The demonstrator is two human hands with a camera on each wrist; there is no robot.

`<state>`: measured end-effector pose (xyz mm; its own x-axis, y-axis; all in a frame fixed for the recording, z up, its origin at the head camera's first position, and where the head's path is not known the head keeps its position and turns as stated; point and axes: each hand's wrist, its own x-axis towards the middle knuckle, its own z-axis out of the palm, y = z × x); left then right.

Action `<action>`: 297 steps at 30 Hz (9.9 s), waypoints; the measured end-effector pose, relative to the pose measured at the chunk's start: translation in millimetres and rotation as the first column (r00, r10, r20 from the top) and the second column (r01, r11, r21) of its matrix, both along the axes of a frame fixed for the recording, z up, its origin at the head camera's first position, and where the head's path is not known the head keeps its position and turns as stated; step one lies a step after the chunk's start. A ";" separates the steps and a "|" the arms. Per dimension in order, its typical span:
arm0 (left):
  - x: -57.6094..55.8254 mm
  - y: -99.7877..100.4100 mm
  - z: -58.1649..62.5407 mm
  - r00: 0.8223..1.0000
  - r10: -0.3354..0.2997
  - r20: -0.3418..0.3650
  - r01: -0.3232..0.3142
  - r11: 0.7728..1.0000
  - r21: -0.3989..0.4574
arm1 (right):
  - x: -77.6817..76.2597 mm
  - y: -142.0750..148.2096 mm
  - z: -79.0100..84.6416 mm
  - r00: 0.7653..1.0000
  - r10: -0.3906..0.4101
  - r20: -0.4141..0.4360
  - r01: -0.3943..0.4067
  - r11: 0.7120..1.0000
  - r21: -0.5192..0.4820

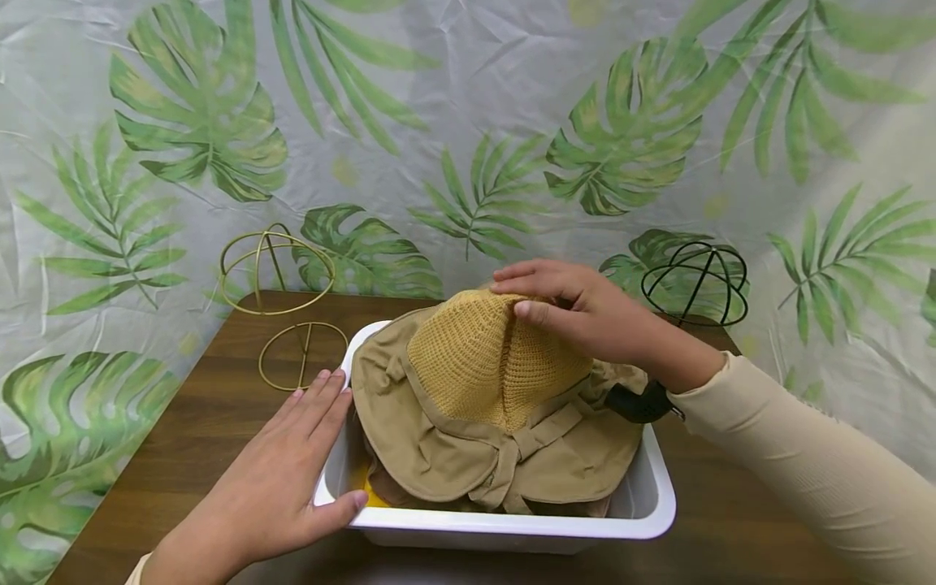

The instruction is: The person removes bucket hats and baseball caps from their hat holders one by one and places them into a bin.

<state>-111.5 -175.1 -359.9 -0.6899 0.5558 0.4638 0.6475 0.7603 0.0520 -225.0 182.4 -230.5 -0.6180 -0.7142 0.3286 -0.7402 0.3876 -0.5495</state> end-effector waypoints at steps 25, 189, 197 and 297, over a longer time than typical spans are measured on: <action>-1.0 -1.6 -1.4 1.000 -0.001 0.011 0.001 1.000 0.008 | 12.8 0.4 -35.2 0.978 0.192 -0.086 -0.087 0.742 0.665; -3.4 -0.3 -0.8 0.999 -0.038 -0.001 0.038 0.999 0.030 | -7.4 -69.9 -143.2 0.940 0.334 0.073 -0.223 0.437 0.871; -1.8 -1.4 0.3 0.999 -0.044 -0.017 0.044 0.999 0.026 | -6.0 -71.7 -147.2 0.940 0.336 0.052 -0.209 0.451 0.868; 2.8 -0.7 1.5 0.985 0.012 0.175 -0.021 0.999 0.050 | -5.4 -79.0 -67.1 0.953 0.275 -0.131 -0.086 0.656 0.750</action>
<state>-108.7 -175.7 -358.4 -0.7713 0.5223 0.3638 0.6128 0.7639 0.2025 -230.4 103.4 -297.6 -0.4313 -0.8692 -0.2419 -0.8988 0.4372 0.0314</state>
